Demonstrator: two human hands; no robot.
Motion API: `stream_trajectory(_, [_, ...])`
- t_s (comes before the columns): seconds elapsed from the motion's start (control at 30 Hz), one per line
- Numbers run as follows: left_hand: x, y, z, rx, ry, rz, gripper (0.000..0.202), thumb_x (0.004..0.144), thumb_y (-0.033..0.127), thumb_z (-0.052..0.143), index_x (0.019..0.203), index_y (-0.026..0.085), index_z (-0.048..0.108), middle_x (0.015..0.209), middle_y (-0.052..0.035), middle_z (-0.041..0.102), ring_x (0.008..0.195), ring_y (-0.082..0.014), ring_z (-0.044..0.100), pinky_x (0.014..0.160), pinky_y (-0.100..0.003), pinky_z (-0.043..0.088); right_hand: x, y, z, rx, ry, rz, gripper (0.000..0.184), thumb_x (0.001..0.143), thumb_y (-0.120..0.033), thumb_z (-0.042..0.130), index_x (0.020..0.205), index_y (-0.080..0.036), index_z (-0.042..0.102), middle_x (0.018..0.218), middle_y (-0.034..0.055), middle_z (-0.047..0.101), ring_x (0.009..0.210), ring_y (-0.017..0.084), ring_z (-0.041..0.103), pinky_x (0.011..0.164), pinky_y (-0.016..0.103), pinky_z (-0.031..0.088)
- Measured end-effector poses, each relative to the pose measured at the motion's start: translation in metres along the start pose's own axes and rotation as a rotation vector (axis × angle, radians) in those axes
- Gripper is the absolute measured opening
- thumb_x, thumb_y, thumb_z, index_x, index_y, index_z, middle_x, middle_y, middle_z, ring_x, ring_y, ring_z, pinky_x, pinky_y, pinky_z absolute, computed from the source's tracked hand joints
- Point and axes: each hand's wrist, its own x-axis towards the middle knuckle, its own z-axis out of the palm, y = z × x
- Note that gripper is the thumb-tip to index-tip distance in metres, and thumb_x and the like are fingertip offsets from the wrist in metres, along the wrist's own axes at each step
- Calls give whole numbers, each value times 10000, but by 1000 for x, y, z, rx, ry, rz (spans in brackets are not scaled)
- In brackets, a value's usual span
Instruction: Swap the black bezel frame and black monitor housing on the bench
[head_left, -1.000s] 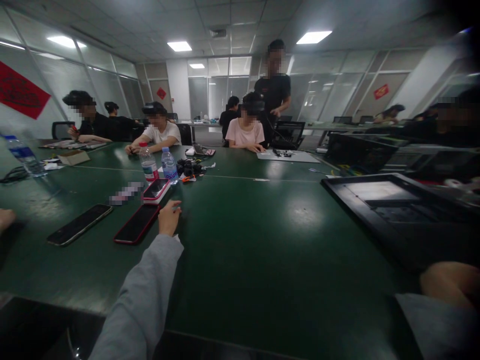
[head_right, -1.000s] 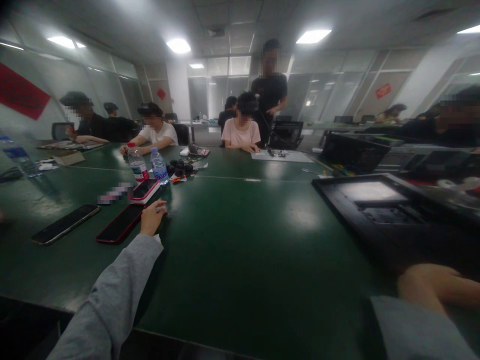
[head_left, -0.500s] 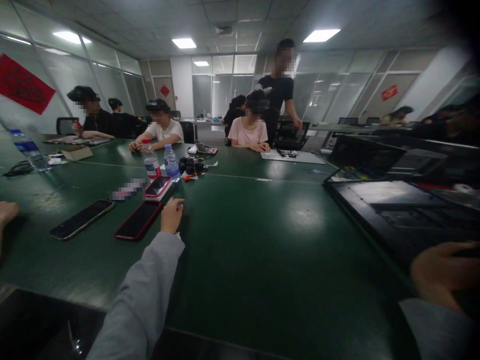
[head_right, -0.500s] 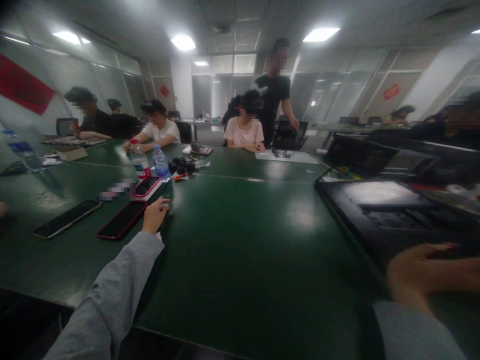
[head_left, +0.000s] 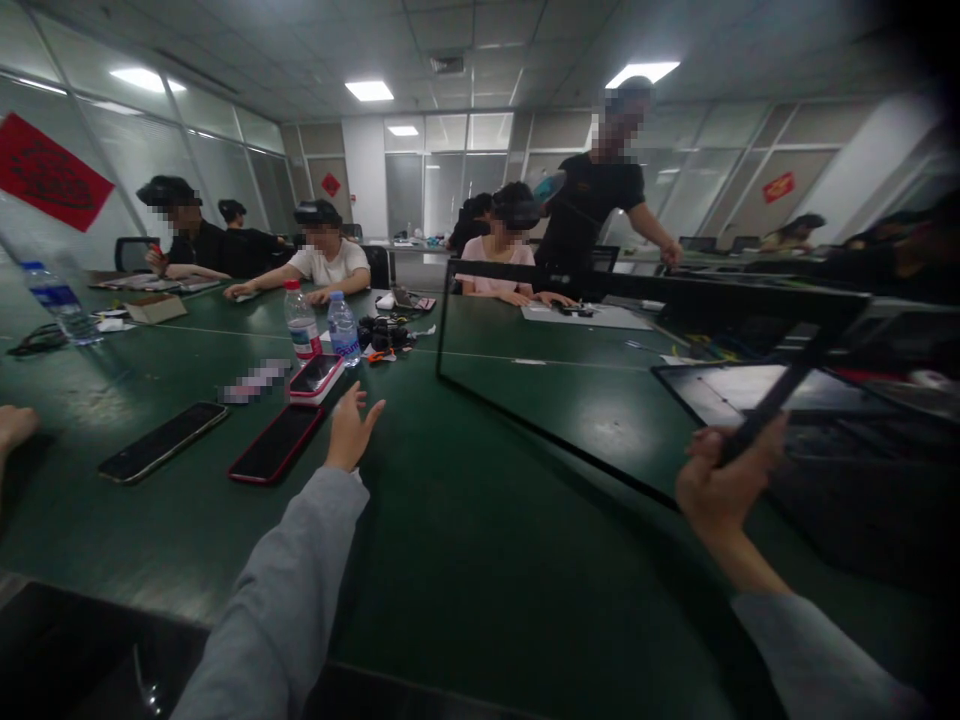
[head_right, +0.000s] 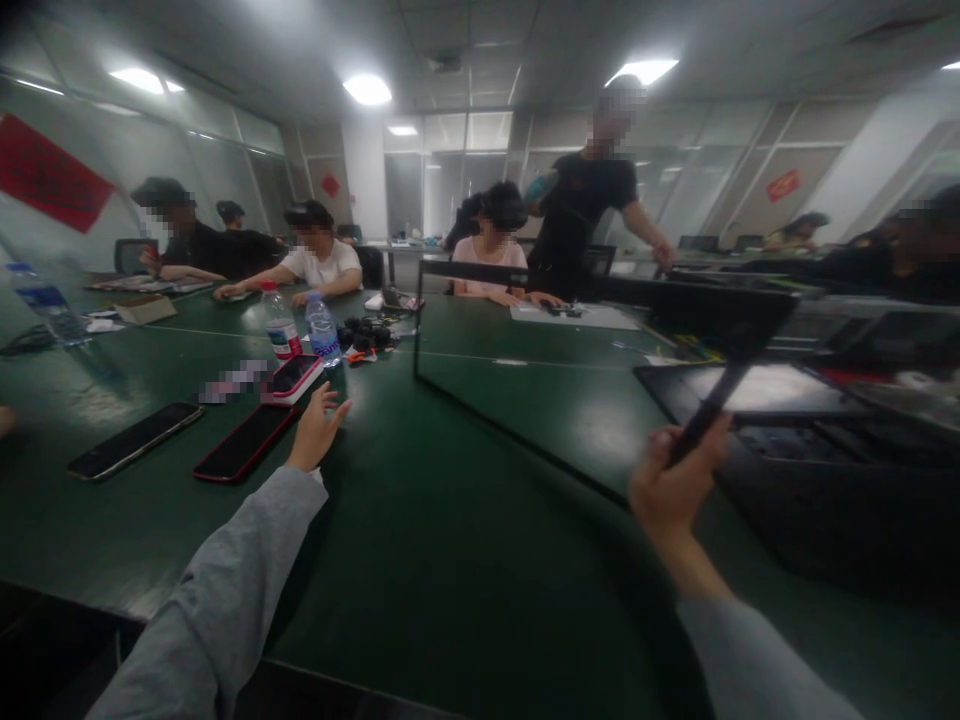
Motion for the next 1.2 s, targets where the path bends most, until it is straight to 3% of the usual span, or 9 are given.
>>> stream_trajectory(0.1, [-2, 4, 1, -73, 13, -7, 790, 885, 579, 604, 1503, 167, 336, 1393, -182, 561, 1112, -246, 644, 968, -420, 492, -1, -20, 17, 72, -77, 59, 703, 981, -415, 364, 1577, -95, 175, 895, 82, 598, 671, 207, 576, 745, 422, 504])
stream_trajectory(0.2, [-4, 8, 0, -118, 23, -34, 719, 903, 604, 558, 1462, 180, 402, 1287, -154, 646, 1102, -241, 660, 943, -397, 504, -1, -18, 37, 92, -150, 148, 629, 995, -418, 332, 1538, -111, 252, 860, 72, 604, 641, 200, 574, 685, 389, 497])
stream_trajectory(0.33, [-5, 13, -4, -127, -34, -74, 562, 953, 618, 434, 1291, 186, 557, 968, -80, 749, 823, -199, 720, 810, -350, 534, -8, 5, 63, 114, -338, 230, 598, 982, -463, 335, 1478, -128, 322, 891, 93, 638, 675, 227, 611, 675, 406, 517])
stream_trajectory(0.43, [-7, 16, -5, -120, -64, -93, 547, 951, 619, 431, 1272, 194, 554, 911, -48, 750, 584, -146, 666, 681, -308, 523, -14, 25, 77, 124, -480, 254, 594, 963, -461, 366, 1443, -111, 354, 942, 132, 659, 743, 254, 645, 727, 432, 533])
stream_trajectory(0.57, [-8, 19, -5, -47, -78, -96, 536, 968, 578, 417, 1330, 196, 520, 885, -38, 749, 521, -139, 629, 636, -292, 501, -18, 45, 85, 87, -581, 276, 533, 946, -437, 395, 1378, -127, 432, 962, 140, 677, 827, 270, 664, 804, 433, 521])
stream_trajectory(0.67, [-7, 19, -4, 67, -66, -84, 517, 990, 523, 396, 1378, 202, 510, 957, -61, 752, 593, -161, 659, 696, -309, 507, -19, 53, 87, 65, -602, 259, 471, 943, -423, 384, 1307, -147, 500, 961, 124, 679, 849, 252, 655, 809, 399, 509])
stream_trajectory(0.83, [-6, 10, -2, 294, -67, -54, 446, 951, 473, 480, 1252, 195, 659, 1160, -123, 701, 1011, -260, 665, 859, -348, 494, -20, 59, 88, -135, -612, 83, 328, 906, -345, 423, 1031, -147, 653, 899, 148, 654, 898, 276, 595, 840, 402, 475])
stream_trajectory(1.0, [-6, 2, -1, 443, -164, -91, 437, 932, 492, 486, 1195, 226, 711, 1086, -112, 682, 978, -260, 642, 812, -338, 489, -21, 58, 86, -262, -663, 6, 401, 929, -321, 409, 1081, -88, 697, 902, 172, 647, 906, 286, 571, 858, 410, 453])
stream_trajectory(1.2, [-6, -2, -1, 522, -248, -116, 450, 930, 519, 466, 1152, 239, 740, 1037, -118, 671, 978, -270, 638, 783, -337, 481, -22, 60, 85, -292, -674, -19, 375, 923, -305, 441, 1079, -112, 722, 890, 158, 654, 929, 289, 570, 863, 403, 445])
